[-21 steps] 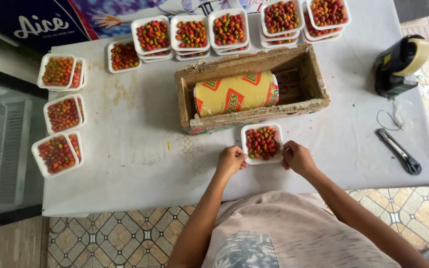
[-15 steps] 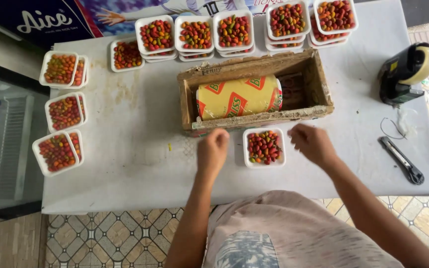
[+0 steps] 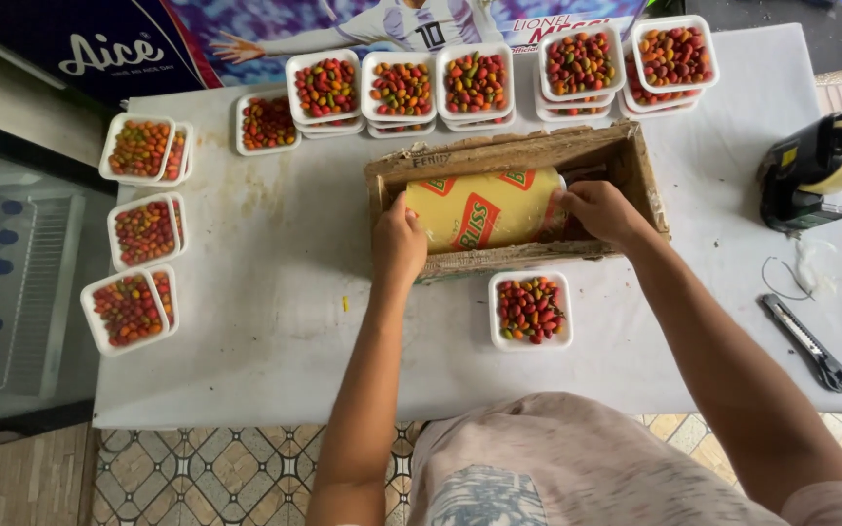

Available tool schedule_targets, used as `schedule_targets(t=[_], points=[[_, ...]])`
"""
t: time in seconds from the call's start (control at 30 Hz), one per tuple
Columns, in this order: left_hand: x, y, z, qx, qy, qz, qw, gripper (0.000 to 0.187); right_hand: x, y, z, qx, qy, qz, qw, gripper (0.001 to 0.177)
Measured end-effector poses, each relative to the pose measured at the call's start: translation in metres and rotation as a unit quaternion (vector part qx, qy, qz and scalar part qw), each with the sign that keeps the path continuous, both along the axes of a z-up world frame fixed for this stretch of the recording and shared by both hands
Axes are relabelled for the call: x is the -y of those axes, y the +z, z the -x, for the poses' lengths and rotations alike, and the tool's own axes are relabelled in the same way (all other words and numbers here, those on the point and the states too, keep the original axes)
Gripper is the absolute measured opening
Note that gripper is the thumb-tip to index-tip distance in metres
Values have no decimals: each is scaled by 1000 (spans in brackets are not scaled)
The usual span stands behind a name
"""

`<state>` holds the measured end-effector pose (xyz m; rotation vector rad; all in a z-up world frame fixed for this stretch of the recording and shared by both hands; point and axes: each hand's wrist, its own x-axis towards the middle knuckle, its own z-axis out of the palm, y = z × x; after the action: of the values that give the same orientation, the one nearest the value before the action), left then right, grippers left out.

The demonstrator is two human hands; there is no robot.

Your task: Packaging small red fruits into plastic trays and wrapping them with plastic film using a dispenser.

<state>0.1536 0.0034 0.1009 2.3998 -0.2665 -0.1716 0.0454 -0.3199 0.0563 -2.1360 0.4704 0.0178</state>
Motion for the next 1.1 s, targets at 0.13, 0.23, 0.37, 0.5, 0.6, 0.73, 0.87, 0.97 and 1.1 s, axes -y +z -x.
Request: schedule_targets(t=[0.13, 0.23, 0.37, 0.5, 0.6, 0.73, 0.87, 0.97, 1.1], points=[[9, -20, -18, -29, -2, 21, 999, 42, 4, -6, -7, -3, -61, -63, 996, 54], [18, -27, -29, -9, 1, 17, 1000, 38, -29, 58, -9, 48, -151, -183, 970, 45], [28, -19, -38, -25, -1, -11, 1000, 34, -20, 64, -9, -29, -164, -264, 950, 62], [28, -31, -44, 27, -14, -46, 998, 28, -10, 47, -9, -16, -172, -282, 944, 57], [55, 0, -9, 197, -57, -26, 978, 28, -23, 68, -6, -4, -188, -298, 936, 56], [99, 4, 14, 234, -223, 4, 946, 40, -26, 74, -9, 1, -185, -285, 941, 56], [120, -2, 16, 255, -234, -57, 936, 43, -12, 46, -23, 13, -221, -344, 913, 49], [129, -6, 13, 291, -230, -41, 928, 22, -4, 35, -26, 21, -215, -377, 901, 51], [139, -20, 6, 351, -227, -25, 908, 9, -1, 29, -29, 15, -233, -399, 886, 46]])
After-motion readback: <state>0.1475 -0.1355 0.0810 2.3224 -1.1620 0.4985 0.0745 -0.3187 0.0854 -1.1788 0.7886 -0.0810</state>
